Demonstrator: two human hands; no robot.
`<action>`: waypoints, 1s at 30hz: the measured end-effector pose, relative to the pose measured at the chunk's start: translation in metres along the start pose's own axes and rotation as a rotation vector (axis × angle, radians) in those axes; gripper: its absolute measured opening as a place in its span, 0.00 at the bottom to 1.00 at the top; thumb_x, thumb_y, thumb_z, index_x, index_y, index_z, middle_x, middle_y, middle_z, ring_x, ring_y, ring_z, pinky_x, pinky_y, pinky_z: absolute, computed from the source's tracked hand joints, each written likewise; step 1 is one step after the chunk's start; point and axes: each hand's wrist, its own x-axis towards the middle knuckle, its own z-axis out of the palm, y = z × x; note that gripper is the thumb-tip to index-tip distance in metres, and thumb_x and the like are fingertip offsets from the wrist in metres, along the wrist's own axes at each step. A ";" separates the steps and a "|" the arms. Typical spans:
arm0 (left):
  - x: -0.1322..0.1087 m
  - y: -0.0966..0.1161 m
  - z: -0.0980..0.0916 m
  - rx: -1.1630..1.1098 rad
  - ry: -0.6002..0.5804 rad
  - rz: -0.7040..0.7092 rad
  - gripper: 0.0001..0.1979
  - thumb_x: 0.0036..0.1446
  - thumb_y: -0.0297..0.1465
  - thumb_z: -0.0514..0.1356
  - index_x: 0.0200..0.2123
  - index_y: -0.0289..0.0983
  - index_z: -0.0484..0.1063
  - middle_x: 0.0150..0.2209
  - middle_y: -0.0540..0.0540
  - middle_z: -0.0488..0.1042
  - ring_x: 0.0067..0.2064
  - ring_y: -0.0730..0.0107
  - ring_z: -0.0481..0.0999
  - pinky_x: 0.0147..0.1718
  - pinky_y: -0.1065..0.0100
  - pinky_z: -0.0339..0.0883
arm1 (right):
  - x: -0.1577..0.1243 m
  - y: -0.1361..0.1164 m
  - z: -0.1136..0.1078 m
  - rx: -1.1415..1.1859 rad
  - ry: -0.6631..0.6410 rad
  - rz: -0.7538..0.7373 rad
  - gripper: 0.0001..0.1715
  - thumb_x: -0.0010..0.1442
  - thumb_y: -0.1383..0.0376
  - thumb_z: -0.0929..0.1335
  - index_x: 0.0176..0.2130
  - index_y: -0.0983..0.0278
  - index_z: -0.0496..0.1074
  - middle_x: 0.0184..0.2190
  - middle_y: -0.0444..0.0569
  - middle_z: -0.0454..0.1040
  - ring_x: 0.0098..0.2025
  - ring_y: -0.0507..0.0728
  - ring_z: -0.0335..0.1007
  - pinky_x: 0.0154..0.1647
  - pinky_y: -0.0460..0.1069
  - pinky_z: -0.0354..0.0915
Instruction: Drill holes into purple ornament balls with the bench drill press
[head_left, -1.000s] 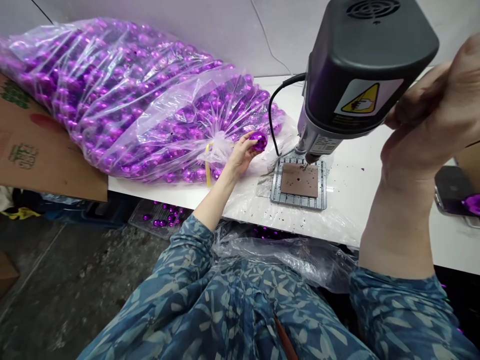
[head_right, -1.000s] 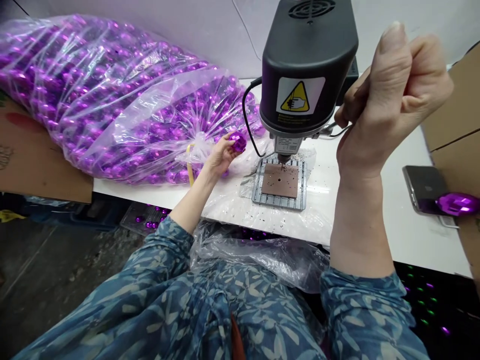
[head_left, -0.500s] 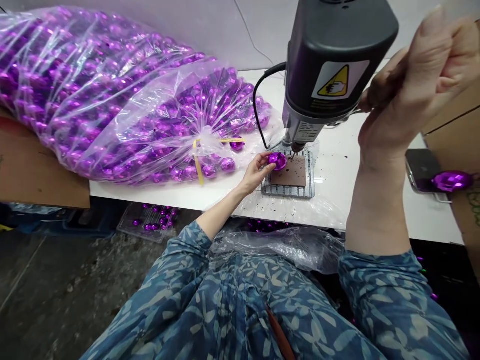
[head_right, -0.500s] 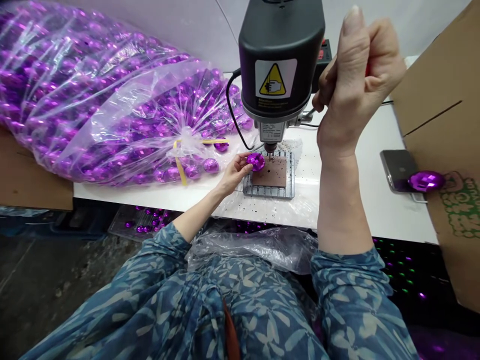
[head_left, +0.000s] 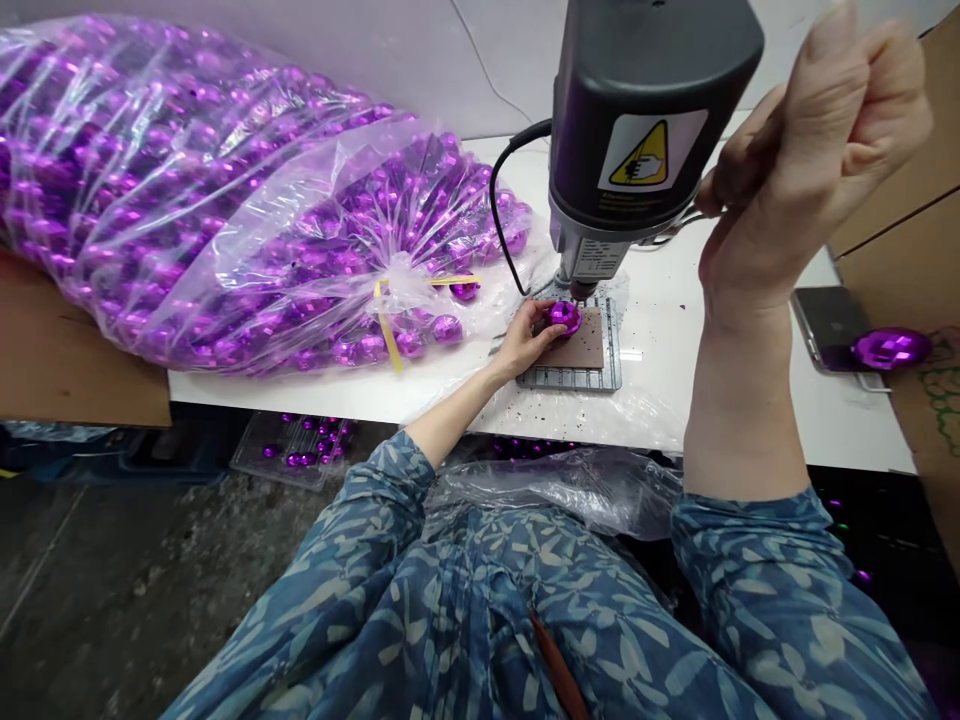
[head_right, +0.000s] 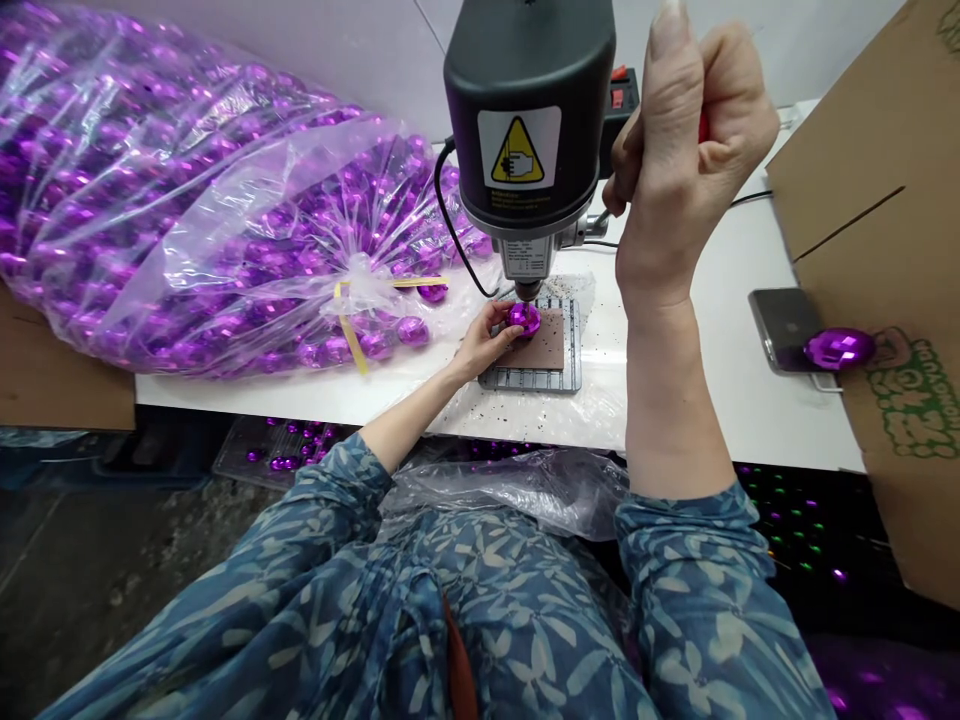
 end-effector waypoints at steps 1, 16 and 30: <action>0.000 0.000 0.000 0.013 0.007 0.003 0.30 0.64 0.52 0.72 0.59 0.41 0.72 0.64 0.36 0.78 0.66 0.50 0.80 0.69 0.47 0.73 | 0.000 0.000 0.000 -0.010 0.003 0.000 0.43 0.50 0.29 0.66 0.28 0.61 0.45 0.16 0.35 0.53 0.16 0.42 0.49 0.16 0.46 0.46; -0.008 -0.004 0.011 0.159 -0.016 0.128 0.36 0.59 0.54 0.75 0.64 0.43 0.75 0.66 0.37 0.79 0.71 0.43 0.75 0.75 0.40 0.64 | -0.004 -0.001 -0.002 -0.023 -0.007 -0.012 0.45 0.51 0.28 0.65 0.28 0.62 0.45 0.16 0.36 0.50 0.17 0.42 0.49 0.18 0.44 0.48; -0.007 -0.006 0.013 0.144 -0.020 0.093 0.35 0.59 0.51 0.76 0.63 0.44 0.74 0.63 0.38 0.81 0.66 0.43 0.79 0.76 0.37 0.62 | -0.046 0.017 -0.013 0.141 0.120 -0.193 0.42 0.67 0.44 0.72 0.24 0.64 0.45 0.16 0.39 0.38 0.17 0.44 0.48 0.18 0.46 0.45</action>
